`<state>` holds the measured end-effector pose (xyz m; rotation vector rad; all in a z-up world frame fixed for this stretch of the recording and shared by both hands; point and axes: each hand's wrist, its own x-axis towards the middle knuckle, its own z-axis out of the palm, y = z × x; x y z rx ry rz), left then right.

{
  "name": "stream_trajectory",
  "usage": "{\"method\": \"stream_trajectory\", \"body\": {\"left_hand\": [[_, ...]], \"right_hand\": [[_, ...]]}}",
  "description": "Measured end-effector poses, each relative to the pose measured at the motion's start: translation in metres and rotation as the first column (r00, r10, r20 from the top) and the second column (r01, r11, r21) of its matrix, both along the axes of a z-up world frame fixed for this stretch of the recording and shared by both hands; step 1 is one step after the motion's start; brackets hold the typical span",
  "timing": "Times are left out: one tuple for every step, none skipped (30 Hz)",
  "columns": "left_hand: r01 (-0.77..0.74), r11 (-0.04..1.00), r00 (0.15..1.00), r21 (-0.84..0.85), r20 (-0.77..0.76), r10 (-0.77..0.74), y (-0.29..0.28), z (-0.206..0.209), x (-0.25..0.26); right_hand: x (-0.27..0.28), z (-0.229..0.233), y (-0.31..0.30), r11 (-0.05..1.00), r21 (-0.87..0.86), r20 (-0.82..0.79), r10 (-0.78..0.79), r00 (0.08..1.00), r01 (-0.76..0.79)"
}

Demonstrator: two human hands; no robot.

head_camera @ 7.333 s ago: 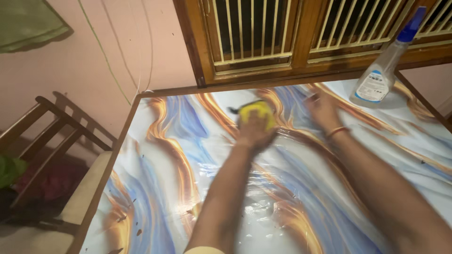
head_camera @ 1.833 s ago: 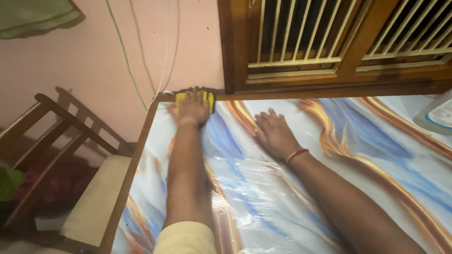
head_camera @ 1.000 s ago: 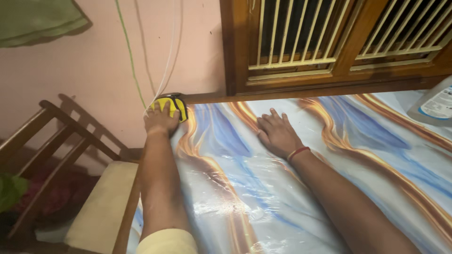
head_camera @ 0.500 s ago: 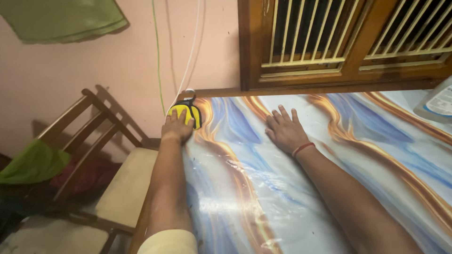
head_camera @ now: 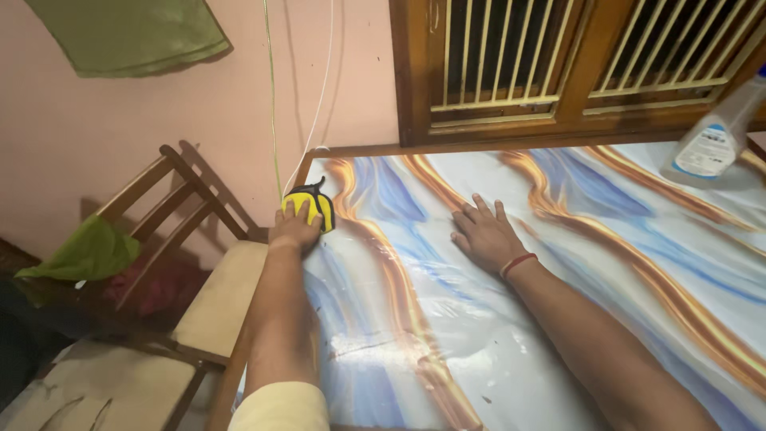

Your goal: The person wipes a table surface with a yellow sponge, repeatedly spraying a cleaning solution from a spray bottle and wiping the surface in circular and back-and-forth motions. The person handles the sponge and spray bottle throughout the task.

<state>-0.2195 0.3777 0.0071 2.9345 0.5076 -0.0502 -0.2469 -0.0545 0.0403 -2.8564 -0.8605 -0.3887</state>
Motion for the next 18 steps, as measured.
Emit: {"method": "stream_trajectory", "body": {"left_hand": [[-0.015, 1.0, 1.0, -0.014, -0.018, 0.014, -0.001, 0.001, -0.004], [-0.031, 0.999, 0.999, -0.028, -0.039, 0.03, -0.003, 0.003, -0.01], [-0.047, 0.998, 0.997, -0.042, -0.06, 0.045, -0.005, 0.004, -0.016], [-0.055, 0.997, 0.996, -0.045, -0.075, 0.052, -0.008, 0.007, -0.022], [-0.064, 0.997, 0.994, -0.047, -0.089, 0.059, -0.009, 0.009, -0.027], [-0.073, 0.996, 0.993, -0.05, -0.102, 0.068, -0.01, 0.01, -0.031], [-0.072, 0.996, 0.992, -0.051, -0.103, 0.066, -0.011, 0.01, -0.035], [-0.07, 0.996, 0.993, -0.052, -0.103, 0.065, -0.011, 0.008, -0.041], [-0.069, 0.996, 0.993, -0.052, -0.104, 0.063, -0.011, 0.006, -0.045], [-0.063, 0.997, 0.993, -0.037, -0.102, 0.059, -0.01, 0.004, -0.049], [-0.057, 0.998, 0.994, -0.021, -0.1, 0.054, -0.009, 0.002, -0.052], [-0.049, 0.999, 0.994, -0.004, -0.095, 0.049, -0.008, 0.0, -0.054], [-0.051, 0.998, 0.994, -0.022, -0.094, 0.049, -0.008, -0.002, -0.058], [-0.054, 0.998, 0.994, -0.039, -0.095, 0.05, -0.007, -0.002, -0.063], [-0.057, 0.997, 0.994, -0.056, -0.095, 0.051, -0.008, -0.002, -0.067], [-0.064, 0.996, 0.993, -0.062, -0.105, 0.057, -0.008, 0.0, -0.071], [-0.071, 0.995, 0.991, -0.068, -0.114, 0.062, -0.007, 0.001, -0.075], [-0.076, 0.994, 0.99, -0.075, -0.125, 0.066, -0.008, 0.001, -0.079]], "right_hand": [[-0.004, 0.0, -0.003, 1.0, 0.004, 0.006, 0.001, 1.0, -0.001], [-0.007, -0.002, -0.007, 1.0, 0.007, 0.01, 0.002, 1.0, -0.002], [-0.009, -0.003, -0.011, 1.0, 0.012, 0.018, 0.007, 1.0, -0.007], [-0.011, -0.005, -0.016, 1.0, 0.017, 0.026, 0.011, 1.0, -0.011], [-0.014, -0.007, -0.02, 1.0, 0.022, 0.035, 0.014, 0.999, -0.015], [-0.015, -0.009, -0.024, 0.999, 0.03, 0.045, 0.013, 0.999, -0.015], [-0.018, -0.012, -0.028, 0.999, 0.038, 0.056, 0.012, 0.998, -0.015], [-0.02, -0.015, -0.032, 0.999, 0.047, 0.068, 0.012, 0.998, -0.015], [-0.022, -0.018, -0.035, 0.999, 0.044, 0.062, -0.001, 0.998, -0.002], [-0.024, -0.021, -0.038, 0.999, 0.039, 0.052, -0.013, 0.999, 0.011], [-0.026, -0.025, -0.04, 0.999, 0.034, 0.043, -0.025, 0.999, 0.024], [-0.027, -0.029, -0.043, 0.999, 0.049, 0.079, -0.021, 0.997, 0.017], [-0.027, -0.034, -0.046, 0.998, 0.063, 0.116, -0.017, 0.993, 0.01], [-0.027, -0.037, -0.047, 0.997, 0.079, 0.15, -0.014, 0.989, 0.002], [-0.027, -0.039, -0.047, 0.996, 0.088, 0.167, -0.005, 0.986, -0.01], [-0.028, -0.041, -0.048, 0.995, 0.097, 0.184, 0.003, 0.983, -0.022], [-0.028, -0.043, -0.048, 0.994, 0.106, 0.2, 0.012, 0.98, -0.034], [-0.03, -0.043, -0.049, 0.995, 0.101, 0.175, 0.005, 0.984, -0.023]]}}
